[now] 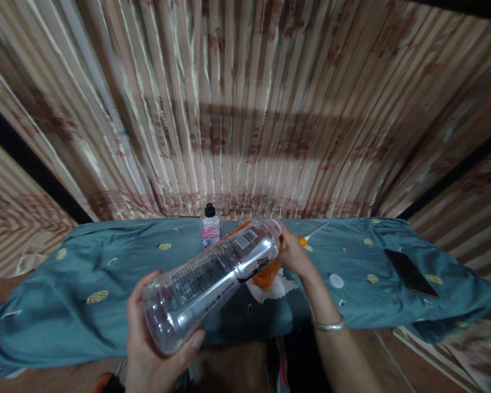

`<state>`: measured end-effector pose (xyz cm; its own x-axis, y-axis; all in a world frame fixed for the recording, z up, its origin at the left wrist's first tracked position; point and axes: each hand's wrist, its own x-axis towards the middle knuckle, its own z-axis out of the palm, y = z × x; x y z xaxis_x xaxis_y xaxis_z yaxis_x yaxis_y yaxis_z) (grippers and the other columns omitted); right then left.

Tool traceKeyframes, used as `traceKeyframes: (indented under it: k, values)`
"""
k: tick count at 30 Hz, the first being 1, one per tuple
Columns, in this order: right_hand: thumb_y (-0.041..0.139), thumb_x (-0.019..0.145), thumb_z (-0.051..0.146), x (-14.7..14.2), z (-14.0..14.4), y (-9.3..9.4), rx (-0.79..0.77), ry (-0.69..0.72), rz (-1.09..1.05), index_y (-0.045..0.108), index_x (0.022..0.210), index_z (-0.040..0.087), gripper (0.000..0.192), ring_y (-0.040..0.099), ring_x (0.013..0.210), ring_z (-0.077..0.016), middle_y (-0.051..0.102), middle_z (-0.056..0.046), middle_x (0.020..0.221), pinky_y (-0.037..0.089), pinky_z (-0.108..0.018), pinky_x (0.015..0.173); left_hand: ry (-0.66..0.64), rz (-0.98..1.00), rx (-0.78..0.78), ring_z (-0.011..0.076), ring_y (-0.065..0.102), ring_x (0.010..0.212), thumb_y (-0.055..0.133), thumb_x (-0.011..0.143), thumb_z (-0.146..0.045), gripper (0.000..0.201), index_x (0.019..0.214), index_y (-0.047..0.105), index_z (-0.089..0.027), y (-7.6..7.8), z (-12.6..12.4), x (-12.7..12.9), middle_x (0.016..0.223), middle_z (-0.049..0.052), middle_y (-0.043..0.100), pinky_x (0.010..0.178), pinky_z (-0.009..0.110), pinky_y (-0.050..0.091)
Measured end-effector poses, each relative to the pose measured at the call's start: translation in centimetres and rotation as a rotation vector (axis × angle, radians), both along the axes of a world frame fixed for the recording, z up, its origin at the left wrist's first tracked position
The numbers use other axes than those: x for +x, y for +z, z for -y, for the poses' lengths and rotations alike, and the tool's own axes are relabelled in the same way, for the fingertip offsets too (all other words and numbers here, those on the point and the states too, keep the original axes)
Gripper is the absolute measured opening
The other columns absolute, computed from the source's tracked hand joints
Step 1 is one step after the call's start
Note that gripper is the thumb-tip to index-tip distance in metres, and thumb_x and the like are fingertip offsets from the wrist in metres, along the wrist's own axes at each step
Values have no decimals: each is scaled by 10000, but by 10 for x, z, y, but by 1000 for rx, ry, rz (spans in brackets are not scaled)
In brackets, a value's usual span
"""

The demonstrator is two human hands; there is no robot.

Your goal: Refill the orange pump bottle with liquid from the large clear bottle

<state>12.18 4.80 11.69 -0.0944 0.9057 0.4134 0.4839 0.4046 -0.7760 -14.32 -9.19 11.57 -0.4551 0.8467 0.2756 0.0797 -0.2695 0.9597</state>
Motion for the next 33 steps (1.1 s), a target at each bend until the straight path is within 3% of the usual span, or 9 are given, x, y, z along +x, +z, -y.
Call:
traceKeyframes:
  k: [11,18,33]
  values:
    - [678,781,290,0,1,3,-11,-3,28,647,1150,222,376,753,991,-275,796,-67,1071,563,-404,903,-32,104,-39,308,645,1105,968,552,-494,999,1433,545,-285,5,0,4,1284,81,610,619,265,611]
    - [691,758,286,3,2,2,-21,8,41,642,1184,227,433,757,987,-274,803,-65,1083,570,-403,893,-84,277,-86,415,654,1264,1012,495,-471,1092,1455,526,-289,22,5,13,1476,125,612,613,291,663]
    - [667,786,289,1,2,6,-38,-3,58,647,1160,235,379,746,1016,-280,797,-58,1063,564,-412,920,-141,309,-52,458,568,1391,1014,501,-512,1160,1523,503,-311,20,5,11,1685,122,440,642,291,677]
